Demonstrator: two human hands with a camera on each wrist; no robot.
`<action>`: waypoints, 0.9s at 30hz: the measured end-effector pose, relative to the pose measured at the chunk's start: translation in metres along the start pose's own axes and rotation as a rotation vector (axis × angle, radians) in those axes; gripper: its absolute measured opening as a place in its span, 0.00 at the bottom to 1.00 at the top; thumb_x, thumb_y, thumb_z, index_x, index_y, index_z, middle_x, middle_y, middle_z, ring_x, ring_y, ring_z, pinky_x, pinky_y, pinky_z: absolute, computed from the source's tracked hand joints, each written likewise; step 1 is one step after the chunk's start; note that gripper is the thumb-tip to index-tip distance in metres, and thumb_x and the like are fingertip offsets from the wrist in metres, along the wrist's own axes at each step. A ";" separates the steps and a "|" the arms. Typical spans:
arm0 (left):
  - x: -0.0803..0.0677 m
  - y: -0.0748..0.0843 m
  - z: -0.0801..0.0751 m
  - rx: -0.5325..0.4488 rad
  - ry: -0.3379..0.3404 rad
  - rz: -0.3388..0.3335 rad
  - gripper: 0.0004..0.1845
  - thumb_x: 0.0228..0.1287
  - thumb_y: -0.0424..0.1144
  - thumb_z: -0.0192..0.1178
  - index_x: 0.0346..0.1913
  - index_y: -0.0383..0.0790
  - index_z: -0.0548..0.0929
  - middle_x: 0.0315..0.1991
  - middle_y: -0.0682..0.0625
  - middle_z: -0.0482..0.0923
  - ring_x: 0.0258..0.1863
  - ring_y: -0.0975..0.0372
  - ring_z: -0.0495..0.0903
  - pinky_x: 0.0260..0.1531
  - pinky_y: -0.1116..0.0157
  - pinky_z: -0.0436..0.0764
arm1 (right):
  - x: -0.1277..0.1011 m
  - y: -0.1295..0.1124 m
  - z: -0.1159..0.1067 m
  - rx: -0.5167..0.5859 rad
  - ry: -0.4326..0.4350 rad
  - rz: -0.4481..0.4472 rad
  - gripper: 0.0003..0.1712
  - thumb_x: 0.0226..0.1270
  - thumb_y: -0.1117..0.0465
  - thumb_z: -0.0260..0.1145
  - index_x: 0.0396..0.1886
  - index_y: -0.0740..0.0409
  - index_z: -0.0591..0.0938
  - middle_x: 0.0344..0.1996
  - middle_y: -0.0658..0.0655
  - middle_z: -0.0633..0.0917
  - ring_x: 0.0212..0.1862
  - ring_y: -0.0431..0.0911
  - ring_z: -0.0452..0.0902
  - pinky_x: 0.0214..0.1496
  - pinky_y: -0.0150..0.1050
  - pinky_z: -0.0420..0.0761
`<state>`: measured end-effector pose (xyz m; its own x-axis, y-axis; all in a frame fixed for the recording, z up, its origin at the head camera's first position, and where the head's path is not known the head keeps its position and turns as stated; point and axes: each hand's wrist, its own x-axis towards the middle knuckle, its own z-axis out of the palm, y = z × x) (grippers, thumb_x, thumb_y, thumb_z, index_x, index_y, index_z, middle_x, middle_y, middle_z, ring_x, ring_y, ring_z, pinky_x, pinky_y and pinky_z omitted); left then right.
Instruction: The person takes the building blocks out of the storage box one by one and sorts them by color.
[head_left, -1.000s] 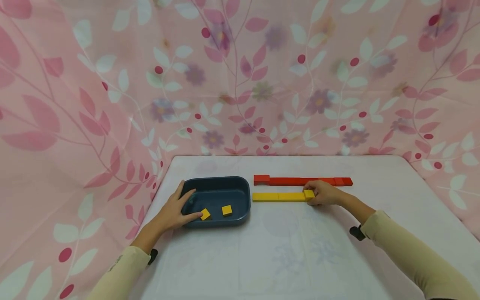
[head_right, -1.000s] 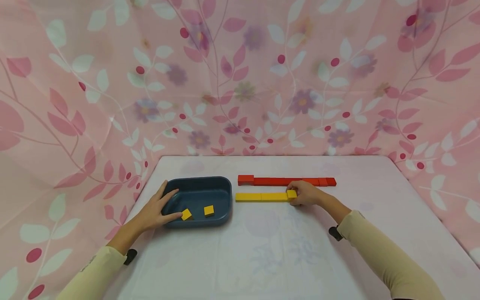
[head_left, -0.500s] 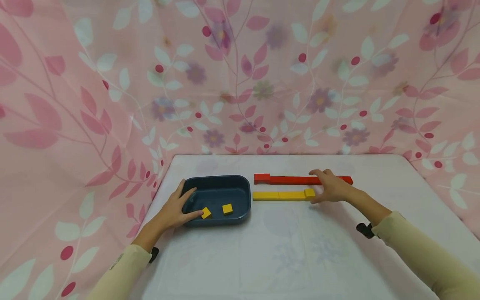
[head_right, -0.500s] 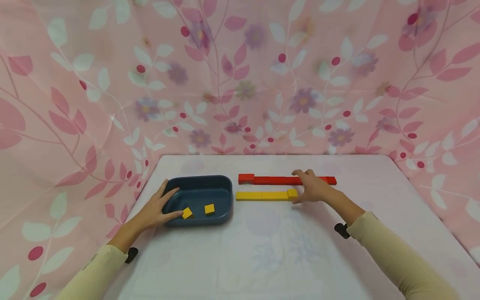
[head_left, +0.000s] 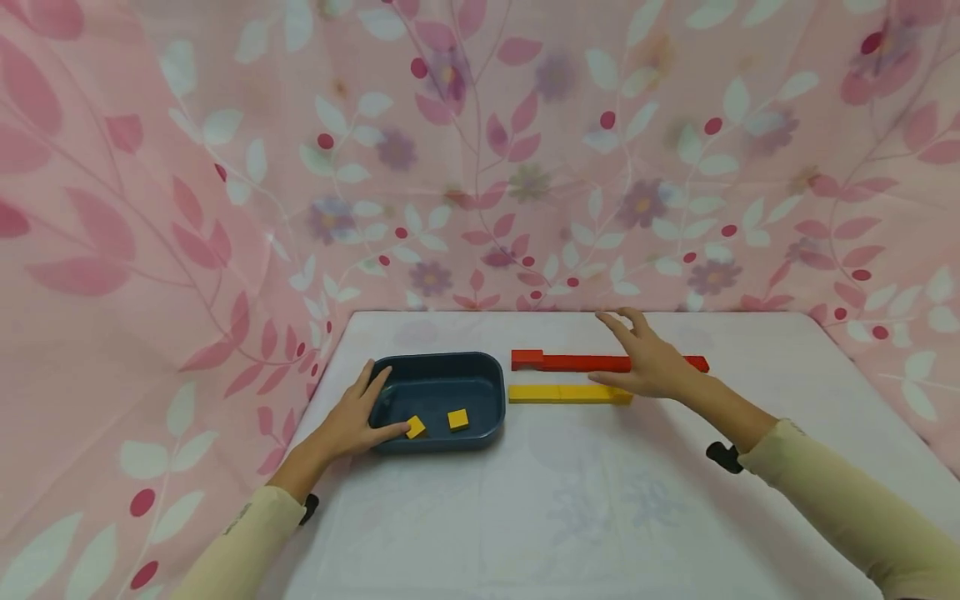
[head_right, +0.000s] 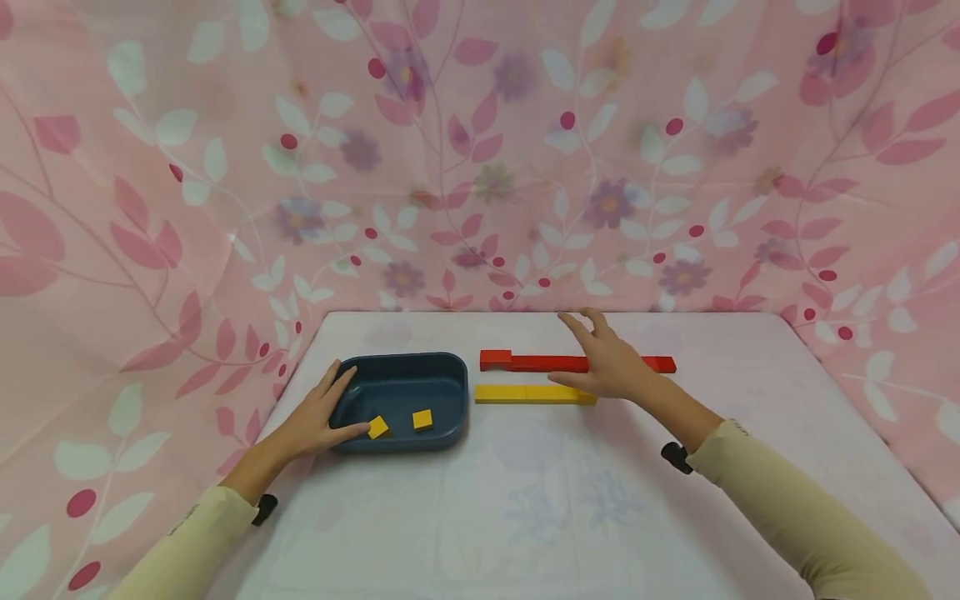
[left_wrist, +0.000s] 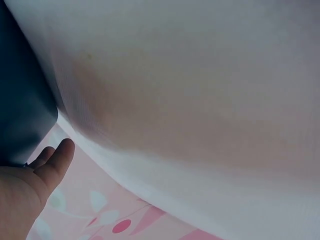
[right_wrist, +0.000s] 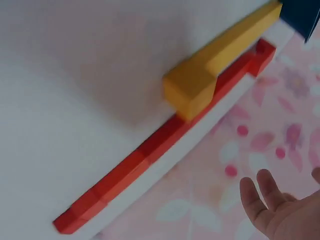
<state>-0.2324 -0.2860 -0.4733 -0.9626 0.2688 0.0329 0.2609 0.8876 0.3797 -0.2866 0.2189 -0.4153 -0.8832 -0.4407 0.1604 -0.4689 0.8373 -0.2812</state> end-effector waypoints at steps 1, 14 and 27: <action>0.000 0.000 0.000 0.001 -0.006 -0.001 0.60 0.50 0.75 0.61 0.80 0.49 0.49 0.81 0.39 0.36 0.74 0.36 0.55 0.63 0.30 0.64 | 0.002 -0.004 0.001 -0.008 0.009 -0.032 0.60 0.53 0.29 0.70 0.80 0.41 0.51 0.76 0.65 0.53 0.59 0.63 0.75 0.45 0.53 0.86; 0.001 0.001 -0.004 0.012 -0.050 0.007 0.64 0.44 0.74 0.66 0.80 0.49 0.49 0.80 0.37 0.34 0.73 0.34 0.55 0.60 0.30 0.67 | 0.026 -0.051 0.007 -0.117 -0.035 -0.243 0.59 0.57 0.26 0.63 0.81 0.37 0.46 0.80 0.55 0.30 0.76 0.65 0.51 0.72 0.69 0.58; -0.001 0.002 -0.006 0.026 -0.066 0.004 0.62 0.46 0.75 0.64 0.79 0.50 0.51 0.80 0.37 0.34 0.73 0.34 0.55 0.61 0.30 0.66 | 0.050 -0.093 0.035 -0.116 -0.098 -0.324 0.56 0.59 0.25 0.59 0.80 0.35 0.46 0.80 0.54 0.32 0.80 0.58 0.41 0.76 0.67 0.51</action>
<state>-0.2314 -0.2864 -0.4667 -0.9547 0.2963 -0.0272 0.2678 0.8956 0.3551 -0.2879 0.1079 -0.4138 -0.6883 -0.7135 0.1308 -0.7254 0.6778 -0.1201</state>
